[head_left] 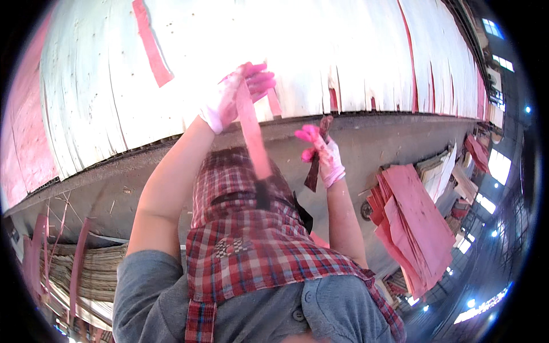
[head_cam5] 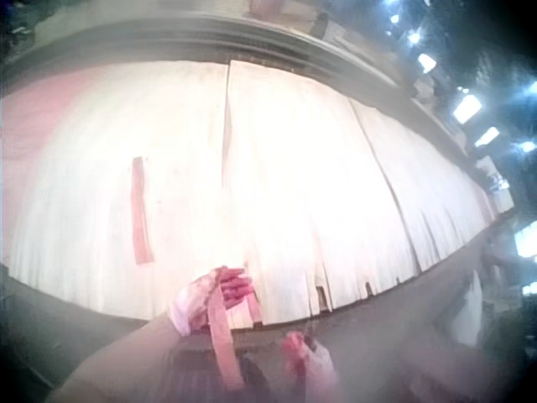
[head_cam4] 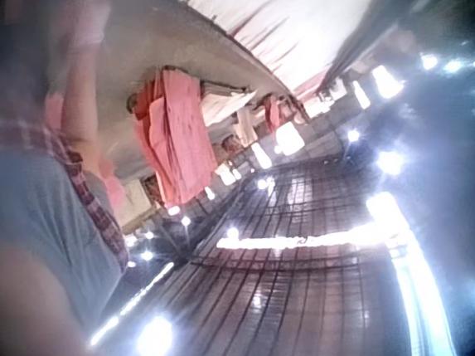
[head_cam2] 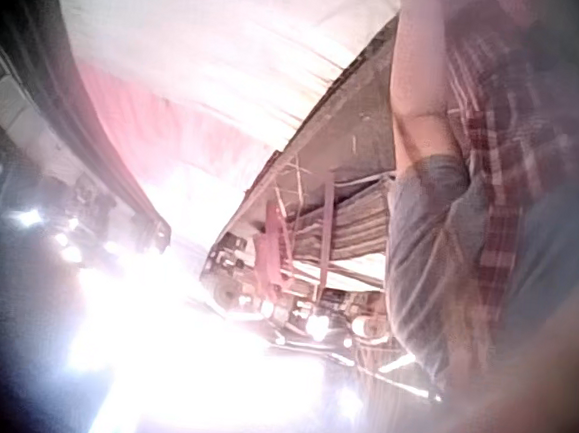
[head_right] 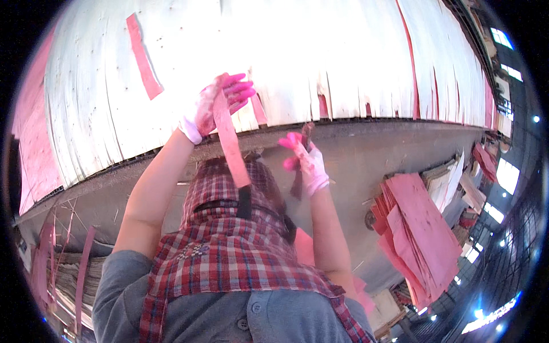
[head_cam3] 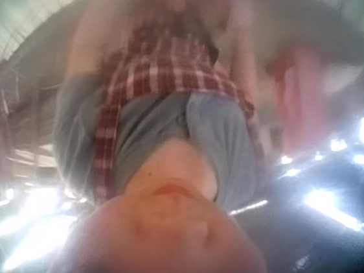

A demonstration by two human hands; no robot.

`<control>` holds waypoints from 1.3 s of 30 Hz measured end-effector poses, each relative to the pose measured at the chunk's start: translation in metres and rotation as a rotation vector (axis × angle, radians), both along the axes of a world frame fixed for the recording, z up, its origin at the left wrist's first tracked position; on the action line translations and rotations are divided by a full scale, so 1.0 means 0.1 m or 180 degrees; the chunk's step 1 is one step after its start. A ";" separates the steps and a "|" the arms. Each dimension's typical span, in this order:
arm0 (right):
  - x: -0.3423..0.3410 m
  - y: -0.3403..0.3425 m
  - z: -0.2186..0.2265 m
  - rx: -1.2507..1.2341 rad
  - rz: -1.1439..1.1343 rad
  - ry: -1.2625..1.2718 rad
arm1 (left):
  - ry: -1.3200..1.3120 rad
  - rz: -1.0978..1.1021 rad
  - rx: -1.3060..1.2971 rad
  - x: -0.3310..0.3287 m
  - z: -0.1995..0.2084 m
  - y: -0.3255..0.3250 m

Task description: The person picks up pink wood veneer sheets from a stack and places them onto a moving conveyor belt, then retrieves thin wood strips and a large natural wood sheet to place them on the conveyor belt as well.

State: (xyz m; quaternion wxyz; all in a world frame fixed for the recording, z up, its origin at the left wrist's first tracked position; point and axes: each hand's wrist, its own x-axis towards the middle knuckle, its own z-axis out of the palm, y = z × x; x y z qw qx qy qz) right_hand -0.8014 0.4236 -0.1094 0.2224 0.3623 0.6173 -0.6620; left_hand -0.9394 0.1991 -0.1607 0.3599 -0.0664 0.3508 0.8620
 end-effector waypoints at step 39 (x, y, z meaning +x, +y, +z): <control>-0.25 2.39 0.77 -0.0069 0.2302 0.0912 | 0.0434 -0.2344 -0.1594 1.27 0.80 2.14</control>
